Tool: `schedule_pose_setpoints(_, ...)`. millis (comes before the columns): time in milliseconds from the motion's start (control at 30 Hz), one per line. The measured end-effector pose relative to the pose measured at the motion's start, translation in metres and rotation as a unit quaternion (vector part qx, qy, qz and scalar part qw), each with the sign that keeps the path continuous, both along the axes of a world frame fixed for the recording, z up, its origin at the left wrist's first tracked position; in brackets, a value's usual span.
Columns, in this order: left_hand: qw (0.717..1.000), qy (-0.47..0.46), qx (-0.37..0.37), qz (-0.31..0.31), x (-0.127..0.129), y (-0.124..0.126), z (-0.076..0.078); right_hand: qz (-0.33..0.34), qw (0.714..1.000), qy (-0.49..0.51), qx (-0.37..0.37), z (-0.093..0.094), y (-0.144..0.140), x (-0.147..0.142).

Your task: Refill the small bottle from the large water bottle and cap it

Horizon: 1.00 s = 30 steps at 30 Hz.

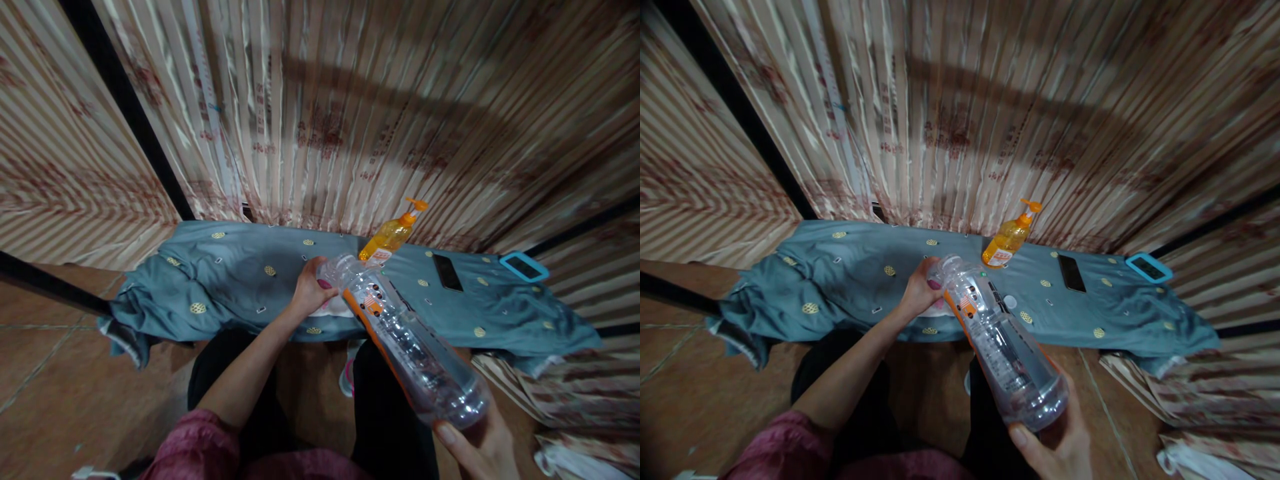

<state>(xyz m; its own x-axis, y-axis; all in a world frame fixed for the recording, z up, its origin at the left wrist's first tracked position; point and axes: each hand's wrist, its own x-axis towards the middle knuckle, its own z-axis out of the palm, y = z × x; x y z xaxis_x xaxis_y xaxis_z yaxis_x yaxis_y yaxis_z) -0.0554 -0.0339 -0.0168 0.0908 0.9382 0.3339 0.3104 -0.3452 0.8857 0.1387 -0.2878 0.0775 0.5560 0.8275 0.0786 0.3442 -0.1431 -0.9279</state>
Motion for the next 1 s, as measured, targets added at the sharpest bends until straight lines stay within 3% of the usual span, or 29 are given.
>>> schedule_pose_setpoints(233, 1.0, -0.003, 0.008, -0.002, -0.0002, 0.0008, -0.001, 0.021, 1.0, -0.007, 0.015, 0.0024, 0.0007, -0.0014)
schedule_pose_setpoints(767, 1.0, -0.011, -0.004, -0.002, 0.0014, 0.0006, -0.0015, 0.001, 1.0, 0.015, 0.002, 0.0063, 0.002, -0.0024)
schedule_pose_setpoints(1000, 1.0, -0.019, -0.009, -0.003, 0.0019, -0.0001, -0.0018, 0.046, 0.999, 0.011, 0.014, 0.0054, 0.0044, 0.0041)
